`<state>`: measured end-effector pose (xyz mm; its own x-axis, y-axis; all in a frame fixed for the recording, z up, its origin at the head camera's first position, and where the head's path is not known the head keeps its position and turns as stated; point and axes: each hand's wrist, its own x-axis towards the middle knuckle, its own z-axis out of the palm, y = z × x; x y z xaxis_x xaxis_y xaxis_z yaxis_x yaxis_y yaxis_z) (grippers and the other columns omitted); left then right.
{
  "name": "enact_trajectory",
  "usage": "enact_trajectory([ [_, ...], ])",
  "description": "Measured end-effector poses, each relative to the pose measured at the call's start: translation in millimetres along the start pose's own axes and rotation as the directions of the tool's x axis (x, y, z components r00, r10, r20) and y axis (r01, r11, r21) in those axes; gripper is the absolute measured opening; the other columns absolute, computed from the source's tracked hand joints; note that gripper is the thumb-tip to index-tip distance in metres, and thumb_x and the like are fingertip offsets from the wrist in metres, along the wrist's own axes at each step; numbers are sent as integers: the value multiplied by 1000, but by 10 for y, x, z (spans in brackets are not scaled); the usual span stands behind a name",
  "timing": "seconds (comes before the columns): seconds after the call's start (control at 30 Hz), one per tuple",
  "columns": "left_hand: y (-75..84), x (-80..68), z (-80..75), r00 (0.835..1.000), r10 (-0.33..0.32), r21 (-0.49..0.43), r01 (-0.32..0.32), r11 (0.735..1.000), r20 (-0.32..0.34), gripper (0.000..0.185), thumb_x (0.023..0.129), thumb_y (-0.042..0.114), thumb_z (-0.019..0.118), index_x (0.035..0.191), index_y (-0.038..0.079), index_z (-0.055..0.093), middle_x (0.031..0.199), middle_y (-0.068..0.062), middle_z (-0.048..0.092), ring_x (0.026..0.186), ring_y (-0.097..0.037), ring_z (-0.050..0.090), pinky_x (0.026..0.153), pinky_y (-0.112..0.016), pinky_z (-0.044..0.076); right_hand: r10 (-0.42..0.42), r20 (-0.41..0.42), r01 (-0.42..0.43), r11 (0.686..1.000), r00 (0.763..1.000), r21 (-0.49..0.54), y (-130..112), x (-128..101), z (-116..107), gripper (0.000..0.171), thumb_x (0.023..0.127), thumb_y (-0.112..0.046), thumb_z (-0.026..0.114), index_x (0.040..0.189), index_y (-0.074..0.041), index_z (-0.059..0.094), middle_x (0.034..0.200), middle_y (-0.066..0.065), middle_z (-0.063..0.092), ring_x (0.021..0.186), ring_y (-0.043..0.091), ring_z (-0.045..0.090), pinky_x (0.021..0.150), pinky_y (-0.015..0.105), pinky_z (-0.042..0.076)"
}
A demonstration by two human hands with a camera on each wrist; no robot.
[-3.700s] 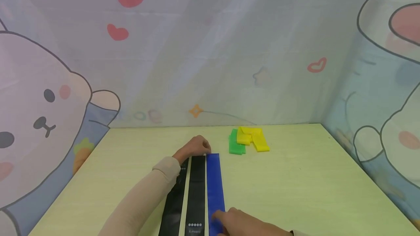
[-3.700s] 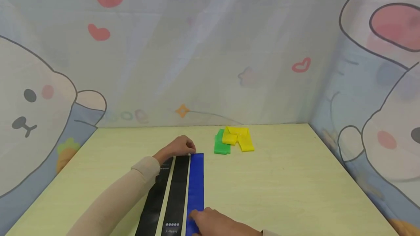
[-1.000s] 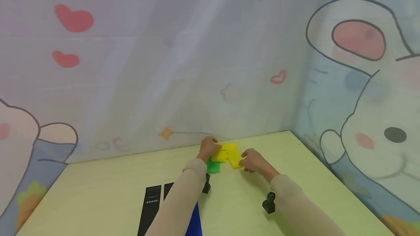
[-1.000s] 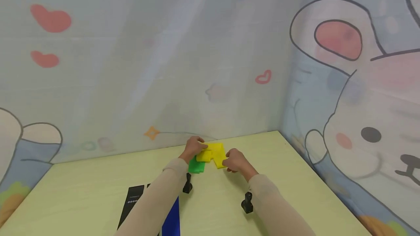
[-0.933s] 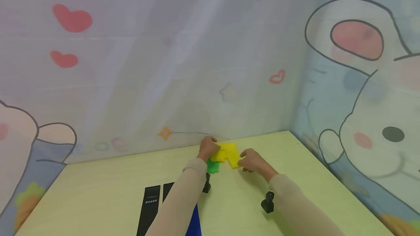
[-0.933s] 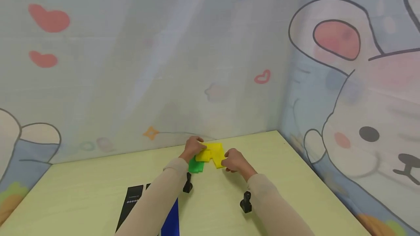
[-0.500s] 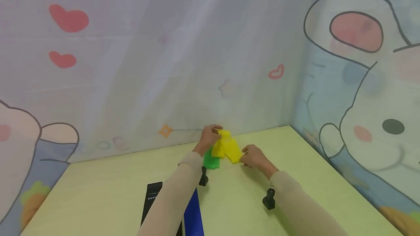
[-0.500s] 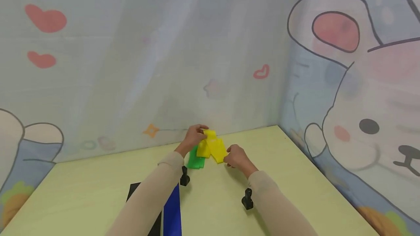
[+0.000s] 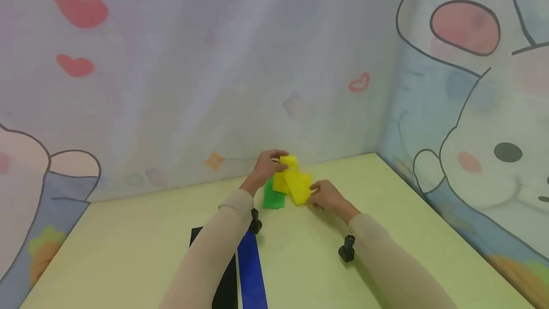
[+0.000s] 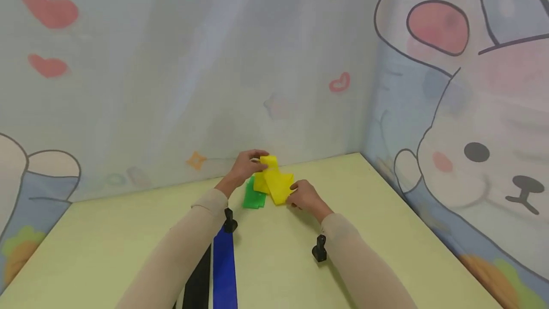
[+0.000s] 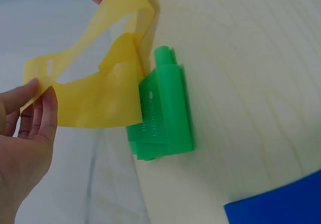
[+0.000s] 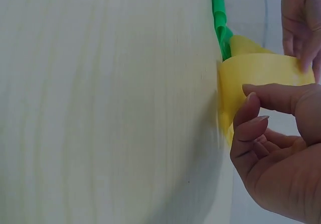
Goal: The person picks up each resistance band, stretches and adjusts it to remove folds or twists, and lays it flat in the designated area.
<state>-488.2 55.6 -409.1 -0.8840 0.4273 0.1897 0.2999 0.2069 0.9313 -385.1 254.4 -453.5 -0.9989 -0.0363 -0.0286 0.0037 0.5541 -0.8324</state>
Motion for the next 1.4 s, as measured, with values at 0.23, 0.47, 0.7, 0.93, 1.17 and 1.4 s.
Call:
enact_trajectory([
  [0.23, 295, 14, -110, 995, 93, -89, -96, 991, -37, 27, 98, 18, 67, 121, 4, 71, 120, -12, 65, 105, -26, 63, 90, -31, 54, -67, 28, 68, 998, 997, -16, -57, -15, -71, 26, 90, -9, 70, 68, -3, 56, 57, 2, 46, 49, 14, 38, 50, 26, 33],
  [0.47, 557, -17, -142, 990, 122, -155, -131, 979, -65, 26, 96, 15, 70, 119, 2, 71, 120, -13, 64, 105, -27, 65, 88, -37, 56, -99, 51, 99, 995, 994, -6, -104, -38, -97, 15, 91, -11, 71, 82, 1, 69, 65, 7, 56, 53, 16, 47, 51, 26, 39],
  [0.7, 668, -83, -157, 988, 155, -163, -157, 974, -20, 29, 95, 5, 68, 124, 3, 68, 120, -14, 62, 106, -27, 66, 88, -36, 56, -90, 77, 91, 996, 993, -12, -100, -63, -80, 12, 90, -13, 71, 91, -1, 71, 77, 8, 65, 66, 21, 59, 57, 28, 47],
  [0.93, 837, -166, -190, 974, 226, -168, -218, 961, 26, 33, 94, 2, 68, 127, 1, 65, 121, -13, 62, 104, -26, 67, 92, -37, 54, -139, 171, 127, 988, 975, 83, -88, -96, 2, 24, 93, -21, 71, 109, -2, 69, 91, 9, 68, 72, 21, 61, 60, 30, 49],
  [1.17, 1073, -265, -260, 954, 299, -191, -290, 938, 21, 34, 95, 7, 68, 128, -3, 63, 120, -14, 64, 102, -26, 68, 90, -37, 55, -196, 130, 194, 981, 972, 24, -130, -185, 59, 33, 91, -23, 73, 117, -3, 70, 109, 9, 68, 85, 26, 63, 68, 36, 52],
  [1.4, 1221, -321, -278, 939, 345, -180, -339, 924, 3, 31, 96, 8, 68, 126, 1, 66, 119, -13, 65, 100, -26, 68, 88, -36, 55, -250, 47, 253, 962, 967, -98, -98, -182, 83, 32, 89, -20, 74, 117, -5, 74, 126, 15, 64, 99, 31, 63, 82, 44, 53],
])
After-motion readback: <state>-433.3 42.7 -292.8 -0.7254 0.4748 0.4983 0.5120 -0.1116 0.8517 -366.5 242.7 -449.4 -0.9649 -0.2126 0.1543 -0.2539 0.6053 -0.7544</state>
